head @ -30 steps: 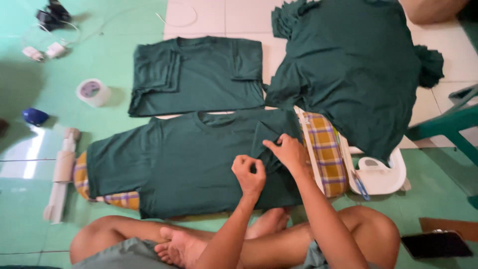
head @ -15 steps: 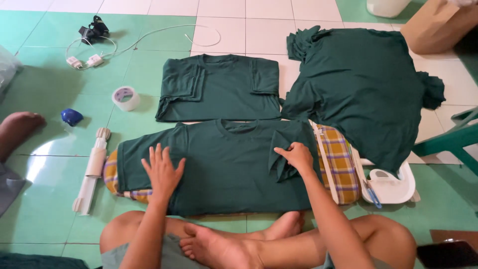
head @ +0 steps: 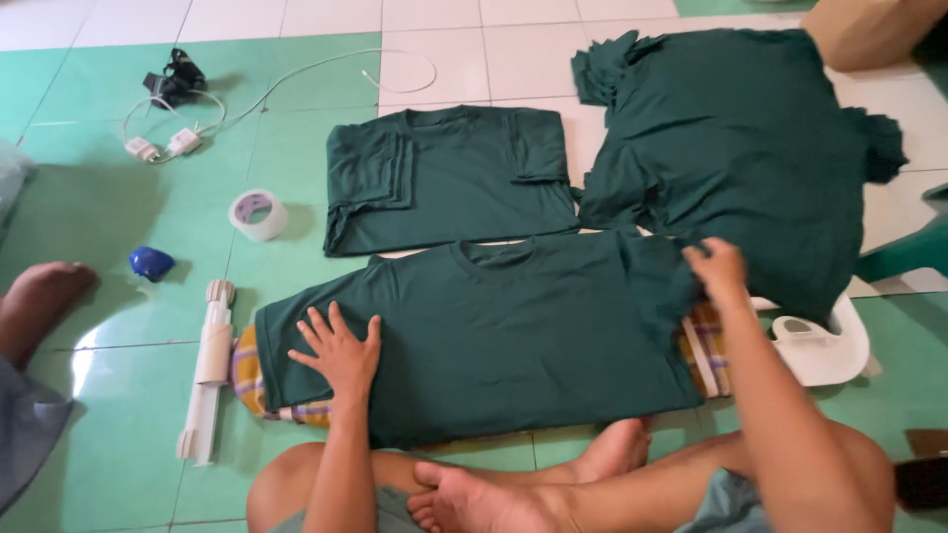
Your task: Smoothing green t-shirts on a small ironing board and positioning a large syringe tool on the fabric.
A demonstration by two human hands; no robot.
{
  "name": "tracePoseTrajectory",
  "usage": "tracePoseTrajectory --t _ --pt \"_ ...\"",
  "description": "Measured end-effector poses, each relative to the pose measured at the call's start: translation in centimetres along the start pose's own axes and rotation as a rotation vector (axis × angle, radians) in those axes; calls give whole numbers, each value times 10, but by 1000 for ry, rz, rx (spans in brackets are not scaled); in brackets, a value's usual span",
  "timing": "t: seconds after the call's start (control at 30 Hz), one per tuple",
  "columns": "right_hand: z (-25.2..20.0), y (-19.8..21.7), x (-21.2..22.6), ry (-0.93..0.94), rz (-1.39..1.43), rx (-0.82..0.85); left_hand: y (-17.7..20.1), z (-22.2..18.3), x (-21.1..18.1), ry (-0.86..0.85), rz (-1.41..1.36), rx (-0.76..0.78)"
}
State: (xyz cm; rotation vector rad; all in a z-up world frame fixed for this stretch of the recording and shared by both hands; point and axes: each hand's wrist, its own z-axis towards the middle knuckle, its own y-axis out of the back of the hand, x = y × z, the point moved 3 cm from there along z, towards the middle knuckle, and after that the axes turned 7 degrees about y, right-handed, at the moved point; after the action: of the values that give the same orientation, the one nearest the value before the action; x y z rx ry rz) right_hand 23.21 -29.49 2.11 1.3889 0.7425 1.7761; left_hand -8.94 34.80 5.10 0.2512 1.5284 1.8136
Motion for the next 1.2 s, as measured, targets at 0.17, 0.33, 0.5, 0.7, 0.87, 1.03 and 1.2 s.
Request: tracePoseTrajectory --t 0.17,0.33,0.5,0.7,0.87,1.03,1.2 --pt "5 59 -23 -132 -161 -462 8 9 1 24 -94 153" --pt "-40 88 77 225 -32 -841 -1 7 2 8 -79 152" --pt "-118 47 201 497 -355 129 -10 1 5 -39 58 26" --pt "-113 50 113 271 -248 -57 -11 -1 9 -79 10 32" --pt "-106 60 24 335 -509 215 -17 -1 9 -85 -3 18" --pt "-111 74 -18 249 -702 232 -13 -5 10 -89 -26 5" --pt "-107 81 37 158 -255 -57 -11 -5 8 -73 -40 22"
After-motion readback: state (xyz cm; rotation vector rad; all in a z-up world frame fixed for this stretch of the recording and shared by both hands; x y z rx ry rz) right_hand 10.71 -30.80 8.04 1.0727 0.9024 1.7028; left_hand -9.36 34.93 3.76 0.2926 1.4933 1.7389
